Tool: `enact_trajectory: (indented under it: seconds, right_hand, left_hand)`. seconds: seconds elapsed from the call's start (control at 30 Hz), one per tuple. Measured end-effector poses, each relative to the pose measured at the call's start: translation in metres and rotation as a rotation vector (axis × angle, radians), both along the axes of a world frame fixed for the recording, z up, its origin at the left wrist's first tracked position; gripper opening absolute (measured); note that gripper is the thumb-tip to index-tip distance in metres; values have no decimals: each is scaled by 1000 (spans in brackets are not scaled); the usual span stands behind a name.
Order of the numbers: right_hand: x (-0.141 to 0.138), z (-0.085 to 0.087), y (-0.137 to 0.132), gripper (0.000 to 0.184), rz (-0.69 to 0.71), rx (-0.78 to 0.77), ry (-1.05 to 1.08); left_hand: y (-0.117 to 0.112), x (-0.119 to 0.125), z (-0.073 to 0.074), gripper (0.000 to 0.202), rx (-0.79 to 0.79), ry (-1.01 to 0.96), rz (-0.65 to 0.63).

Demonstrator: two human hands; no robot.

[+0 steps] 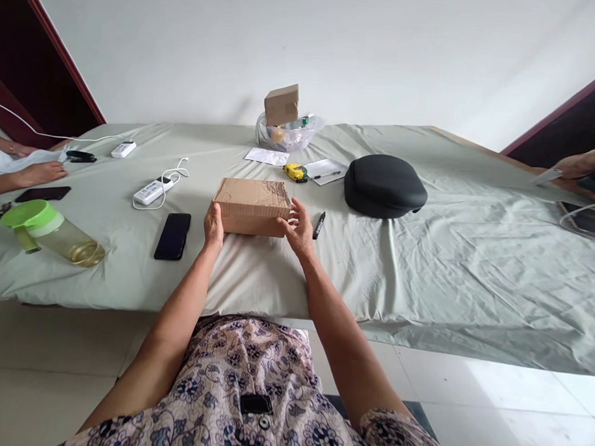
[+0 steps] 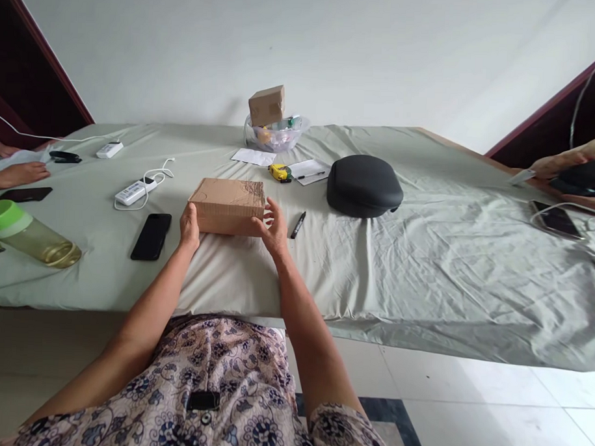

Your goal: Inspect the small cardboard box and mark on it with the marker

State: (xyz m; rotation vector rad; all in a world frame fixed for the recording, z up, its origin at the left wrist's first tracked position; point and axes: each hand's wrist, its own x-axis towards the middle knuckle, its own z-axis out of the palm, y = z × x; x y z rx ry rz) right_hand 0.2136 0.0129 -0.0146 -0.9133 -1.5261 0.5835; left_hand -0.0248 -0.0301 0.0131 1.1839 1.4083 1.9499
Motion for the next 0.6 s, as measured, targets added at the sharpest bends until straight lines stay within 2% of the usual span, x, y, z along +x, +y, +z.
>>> enact_trajectory:
  seconds: [0.17,0.3,0.4,0.5,0.6]
  right_hand:
    - [-3,0,-4,78,9,-17,-34]
    - [-4,-1,-6,85,26,-22,-132]
    - [-2,-2,-5,98,69,45,-219]
    - [-1,-4,-2,113,89,108,-255]
    - [-1,-5,-1,114,47,88,-224]
  left_hand:
    - [6,-6,-3,74,-6,-84,94]
    - [6,-9,-2,76,-20,-163,91]
    - [4,-10,2,78,-39,-170,83]
    - [0,-9,7,79,-16,-99,66]
    - [-4,-7,9,79,36,58,18]
